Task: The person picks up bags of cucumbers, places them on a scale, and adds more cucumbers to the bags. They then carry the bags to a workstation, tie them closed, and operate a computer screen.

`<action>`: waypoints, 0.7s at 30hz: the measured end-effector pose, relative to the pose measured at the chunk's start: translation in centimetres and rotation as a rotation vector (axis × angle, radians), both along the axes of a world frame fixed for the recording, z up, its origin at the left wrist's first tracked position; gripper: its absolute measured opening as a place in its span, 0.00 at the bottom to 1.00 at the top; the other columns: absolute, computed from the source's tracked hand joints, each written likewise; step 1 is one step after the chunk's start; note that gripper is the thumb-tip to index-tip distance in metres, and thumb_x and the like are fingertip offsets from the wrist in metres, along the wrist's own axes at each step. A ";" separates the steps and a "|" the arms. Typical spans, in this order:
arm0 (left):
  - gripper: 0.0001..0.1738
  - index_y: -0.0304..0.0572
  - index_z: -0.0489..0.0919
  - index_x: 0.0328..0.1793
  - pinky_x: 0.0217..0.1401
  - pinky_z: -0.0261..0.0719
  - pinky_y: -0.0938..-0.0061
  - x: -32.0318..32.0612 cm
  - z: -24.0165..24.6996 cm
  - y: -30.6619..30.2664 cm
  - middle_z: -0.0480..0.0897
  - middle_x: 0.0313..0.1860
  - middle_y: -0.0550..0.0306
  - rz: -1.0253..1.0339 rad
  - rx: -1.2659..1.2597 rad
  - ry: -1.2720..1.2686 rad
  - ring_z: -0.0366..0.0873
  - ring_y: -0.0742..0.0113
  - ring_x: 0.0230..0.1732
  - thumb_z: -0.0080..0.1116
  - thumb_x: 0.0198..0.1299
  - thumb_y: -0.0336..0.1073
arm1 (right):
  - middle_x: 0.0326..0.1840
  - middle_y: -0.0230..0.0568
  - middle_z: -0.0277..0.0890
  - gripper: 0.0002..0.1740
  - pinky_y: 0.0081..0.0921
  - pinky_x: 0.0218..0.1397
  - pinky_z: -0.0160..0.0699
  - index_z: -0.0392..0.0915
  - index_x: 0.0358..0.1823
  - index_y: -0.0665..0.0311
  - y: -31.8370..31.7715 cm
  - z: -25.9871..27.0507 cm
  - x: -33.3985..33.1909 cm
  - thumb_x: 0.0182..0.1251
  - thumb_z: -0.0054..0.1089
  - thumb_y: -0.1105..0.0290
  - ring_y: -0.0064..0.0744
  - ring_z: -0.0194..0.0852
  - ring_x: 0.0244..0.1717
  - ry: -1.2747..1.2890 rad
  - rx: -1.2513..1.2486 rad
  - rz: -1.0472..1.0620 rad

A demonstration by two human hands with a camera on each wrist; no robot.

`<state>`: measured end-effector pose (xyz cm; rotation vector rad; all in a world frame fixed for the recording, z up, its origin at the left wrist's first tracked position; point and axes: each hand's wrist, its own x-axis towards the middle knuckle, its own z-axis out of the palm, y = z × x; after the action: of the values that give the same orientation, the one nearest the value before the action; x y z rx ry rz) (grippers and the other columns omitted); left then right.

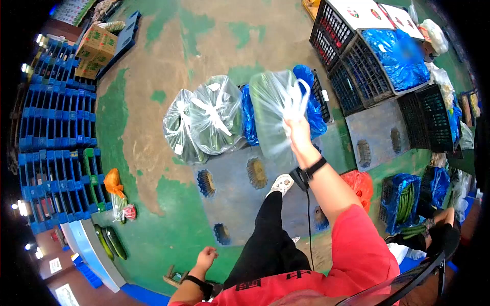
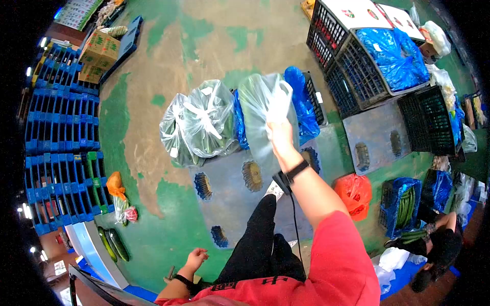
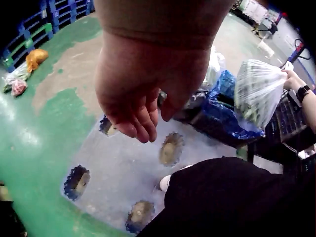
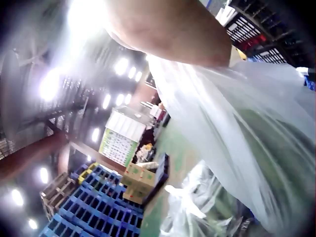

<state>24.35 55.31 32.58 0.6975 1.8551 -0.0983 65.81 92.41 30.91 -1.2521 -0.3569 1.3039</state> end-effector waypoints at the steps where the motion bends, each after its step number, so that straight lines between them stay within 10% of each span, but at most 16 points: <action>1: 0.13 0.37 0.74 0.43 0.39 0.73 0.76 -0.1 0.3 -0.4 0.80 0.29 0.56 -0.001 -0.021 0.005 0.76 0.70 0.32 0.49 0.51 0.31 | 0.36 0.36 0.74 0.15 0.20 0.35 0.67 0.71 0.43 0.68 2.0 -1.9 -0.9 0.51 0.52 0.78 0.25 0.70 0.33 -0.011 0.030 -0.015; 9: 0.11 0.40 0.71 0.46 0.39 0.71 0.75 2.0 1.3 1.9 0.79 0.35 0.56 0.098 -0.146 -0.050 0.76 0.69 0.36 0.46 0.56 0.32 | 0.42 0.40 0.73 0.15 0.24 0.45 0.66 0.68 0.47 0.69 10.6 -19.0 -5.1 0.56 0.49 0.78 0.28 0.69 0.42 -0.159 0.034 0.159; 21: 0.13 0.38 0.72 0.46 0.37 0.72 0.77 3.3 1.4 2.4 0.80 0.34 0.56 0.020 -0.107 -0.073 0.76 0.70 0.35 0.46 0.54 0.29 | 0.35 0.37 0.74 0.15 0.23 0.39 0.67 0.72 0.42 0.68 12.5 -10.1 7.5 0.49 0.51 0.80 0.27 0.70 0.35 -0.064 0.162 -0.058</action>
<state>27.64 57.76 33.94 0.6012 1.7727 -0.1558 73.30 104.94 20.79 -1.1608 -0.4587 1.1639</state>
